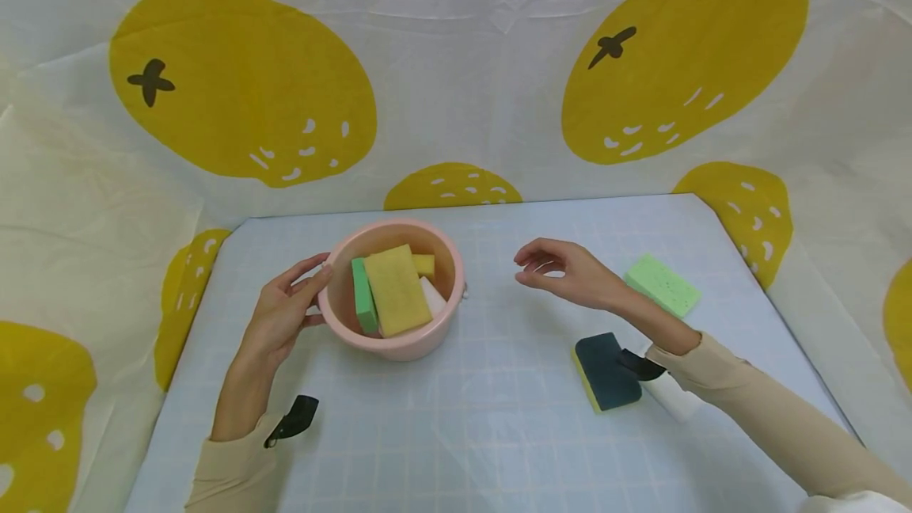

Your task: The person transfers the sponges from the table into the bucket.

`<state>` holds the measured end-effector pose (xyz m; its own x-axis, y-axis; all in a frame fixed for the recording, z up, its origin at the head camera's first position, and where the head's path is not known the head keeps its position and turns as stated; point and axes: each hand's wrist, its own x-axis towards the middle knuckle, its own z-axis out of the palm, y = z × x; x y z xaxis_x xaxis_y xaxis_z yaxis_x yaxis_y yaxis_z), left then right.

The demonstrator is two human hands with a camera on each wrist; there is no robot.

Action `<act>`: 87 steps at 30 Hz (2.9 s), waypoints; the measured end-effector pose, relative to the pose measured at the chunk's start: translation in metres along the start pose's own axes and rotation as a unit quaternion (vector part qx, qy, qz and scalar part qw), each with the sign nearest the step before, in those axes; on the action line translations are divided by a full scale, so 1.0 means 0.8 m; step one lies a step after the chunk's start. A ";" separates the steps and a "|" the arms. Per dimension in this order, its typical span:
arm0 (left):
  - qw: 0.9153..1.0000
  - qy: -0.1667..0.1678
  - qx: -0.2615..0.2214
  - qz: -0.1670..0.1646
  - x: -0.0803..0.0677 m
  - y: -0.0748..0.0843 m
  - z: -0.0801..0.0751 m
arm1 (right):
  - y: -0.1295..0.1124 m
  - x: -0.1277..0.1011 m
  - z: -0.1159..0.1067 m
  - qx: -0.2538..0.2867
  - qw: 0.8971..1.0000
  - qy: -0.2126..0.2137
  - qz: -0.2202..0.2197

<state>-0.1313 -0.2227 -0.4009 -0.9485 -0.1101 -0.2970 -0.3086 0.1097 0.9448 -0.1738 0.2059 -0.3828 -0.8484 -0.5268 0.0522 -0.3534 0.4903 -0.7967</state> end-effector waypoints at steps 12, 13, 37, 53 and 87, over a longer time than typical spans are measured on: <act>1.000 0.000 0.001 0.000 -0.001 0.000 0.000 | 0.032 -0.039 -0.013 -0.026 0.999 -0.004 0.023; 1.000 -0.001 -0.001 0.000 -0.001 0.000 0.000 | 0.036 -0.042 -0.014 -0.029 0.999 -0.008 0.028; 1.000 -0.003 -0.003 0.006 -0.003 0.001 0.000 | 0.101 -0.105 -0.015 -0.031 0.995 -0.075 0.053; 1.000 0.004 0.010 0.000 -0.005 0.001 0.001 | 0.117 -0.139 -0.026 -0.060 0.990 -0.116 0.058; 1.000 0.010 0.020 -0.006 -0.001 0.004 0.004 | 0.092 -0.114 -0.045 -0.027 0.993 -0.103 0.040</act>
<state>-0.1315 -0.2192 -0.3983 -0.9433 -0.1318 -0.3046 -0.3226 0.1480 0.9349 -0.1367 0.3152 -0.4247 -0.7775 -0.6134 -0.1388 -0.3136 0.5694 -0.7599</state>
